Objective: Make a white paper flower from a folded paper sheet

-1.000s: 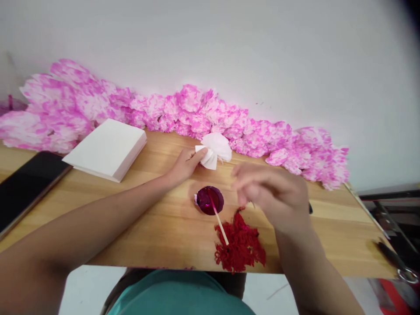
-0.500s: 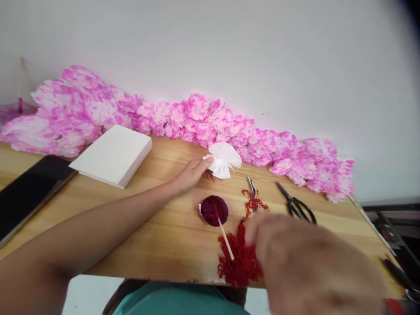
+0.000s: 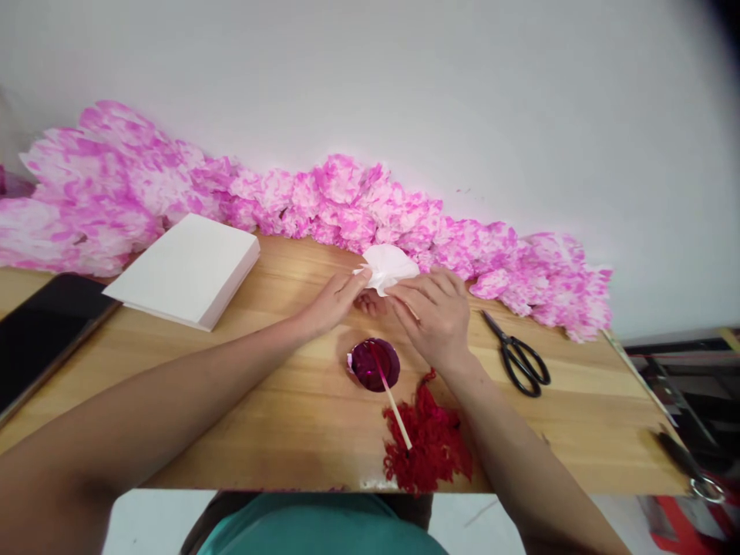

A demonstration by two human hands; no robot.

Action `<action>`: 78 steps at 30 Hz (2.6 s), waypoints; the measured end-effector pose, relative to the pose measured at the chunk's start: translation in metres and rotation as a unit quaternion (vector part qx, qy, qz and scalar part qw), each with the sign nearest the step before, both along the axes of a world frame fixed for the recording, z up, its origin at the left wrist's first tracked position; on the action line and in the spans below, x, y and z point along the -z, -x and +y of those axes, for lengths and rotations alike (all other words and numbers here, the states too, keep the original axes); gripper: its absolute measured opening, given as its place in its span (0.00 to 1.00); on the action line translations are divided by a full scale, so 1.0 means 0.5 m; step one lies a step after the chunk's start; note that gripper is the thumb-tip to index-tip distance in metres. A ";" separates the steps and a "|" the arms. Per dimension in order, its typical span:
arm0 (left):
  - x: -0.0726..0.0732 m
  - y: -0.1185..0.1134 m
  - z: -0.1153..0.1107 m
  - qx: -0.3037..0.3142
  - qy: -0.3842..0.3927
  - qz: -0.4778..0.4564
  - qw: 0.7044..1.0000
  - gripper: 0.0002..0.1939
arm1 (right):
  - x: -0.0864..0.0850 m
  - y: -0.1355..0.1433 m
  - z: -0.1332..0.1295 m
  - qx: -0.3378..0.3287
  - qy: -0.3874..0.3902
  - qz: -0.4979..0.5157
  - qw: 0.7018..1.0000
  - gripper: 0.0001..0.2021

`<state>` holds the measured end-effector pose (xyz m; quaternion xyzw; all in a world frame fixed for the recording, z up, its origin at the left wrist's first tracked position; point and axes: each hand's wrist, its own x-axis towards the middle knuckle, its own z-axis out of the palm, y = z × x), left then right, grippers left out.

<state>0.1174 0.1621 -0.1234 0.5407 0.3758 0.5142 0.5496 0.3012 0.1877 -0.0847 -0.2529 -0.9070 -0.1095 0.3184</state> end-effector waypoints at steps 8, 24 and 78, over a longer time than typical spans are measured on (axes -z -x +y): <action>-0.005 0.004 -0.004 0.007 0.010 0.002 1.000 0.34 | 0.023 -0.008 0.001 0.040 0.075 0.067 0.994 0.06; -0.003 -0.006 -0.008 -0.013 -0.048 0.020 0.999 0.08 | 0.038 -0.012 0.006 0.058 0.069 0.073 0.993 0.11; -0.006 -0.025 -0.025 -0.121 -0.104 0.163 0.974 0.03 | 0.048 -0.004 -0.008 0.044 0.122 0.071 0.989 0.09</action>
